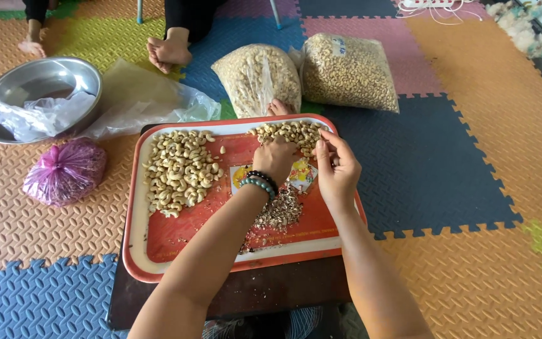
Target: A person is sitting on the floor peeling the skins off cashew nuts and sorting them on a tray.
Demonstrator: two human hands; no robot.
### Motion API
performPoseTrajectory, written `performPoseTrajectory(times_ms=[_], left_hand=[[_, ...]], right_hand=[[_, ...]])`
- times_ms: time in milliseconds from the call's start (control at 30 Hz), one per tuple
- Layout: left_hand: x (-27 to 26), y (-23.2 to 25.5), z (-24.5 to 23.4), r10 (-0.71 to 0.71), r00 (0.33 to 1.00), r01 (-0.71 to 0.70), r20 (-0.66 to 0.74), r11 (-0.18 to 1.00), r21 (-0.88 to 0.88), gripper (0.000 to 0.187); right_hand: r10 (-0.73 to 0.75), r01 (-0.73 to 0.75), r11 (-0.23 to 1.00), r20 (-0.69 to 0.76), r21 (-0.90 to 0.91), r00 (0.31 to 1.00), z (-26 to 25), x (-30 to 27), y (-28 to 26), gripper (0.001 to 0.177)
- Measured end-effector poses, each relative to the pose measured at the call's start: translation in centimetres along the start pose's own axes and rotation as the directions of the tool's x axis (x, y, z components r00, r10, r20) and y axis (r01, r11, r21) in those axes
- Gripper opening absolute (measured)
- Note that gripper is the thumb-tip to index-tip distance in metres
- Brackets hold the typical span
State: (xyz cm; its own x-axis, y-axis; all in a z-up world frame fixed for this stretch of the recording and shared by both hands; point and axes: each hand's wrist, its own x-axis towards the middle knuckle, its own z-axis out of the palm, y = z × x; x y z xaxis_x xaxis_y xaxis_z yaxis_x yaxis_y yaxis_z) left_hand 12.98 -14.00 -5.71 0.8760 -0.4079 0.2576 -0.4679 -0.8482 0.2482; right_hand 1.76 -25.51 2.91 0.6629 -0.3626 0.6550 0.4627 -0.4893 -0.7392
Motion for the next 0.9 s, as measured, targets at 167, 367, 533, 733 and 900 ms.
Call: performPoseTrajectory(times_ms=[167,367,533,733,900], left_hand=[[-0.7,0.3,-2.7,-0.093,0.995,0.097,0.032,0.974,-0.204,0.016],[-4.6,-0.4,-8.4,-0.202,0.928,0.360,0.312,0.278,-0.891,0.030],[-7.5,-2.0,-9.3,-0.176,0.930,0.343,0.321,0.112,-0.933,0.035],[-9.7,-2.6,-10.5,-0.190,0.951,0.272,0.245,0.133,-0.953,0.031],[-10.8,-2.9,-10.3,-0.214,0.925,0.337,0.313,0.090,-0.937,0.031]], right_hand=[[0.036,-0.036,0.999,-0.008,-0.010,0.999,0.1,0.0,1.6,0.027],[0.096,-0.102,0.994,0.165,0.031,0.982,0.4,-0.2,0.2,0.054],[0.004,-0.008,1.000,0.329,0.011,0.944,1.2,-1.4,-2.3,0.064],[-0.138,0.168,0.984,0.357,-0.054,0.924,2.4,-2.4,-1.3,0.073],[-0.189,0.219,0.975,0.360,-0.044,0.914,2.4,-2.9,-1.4,0.067]])
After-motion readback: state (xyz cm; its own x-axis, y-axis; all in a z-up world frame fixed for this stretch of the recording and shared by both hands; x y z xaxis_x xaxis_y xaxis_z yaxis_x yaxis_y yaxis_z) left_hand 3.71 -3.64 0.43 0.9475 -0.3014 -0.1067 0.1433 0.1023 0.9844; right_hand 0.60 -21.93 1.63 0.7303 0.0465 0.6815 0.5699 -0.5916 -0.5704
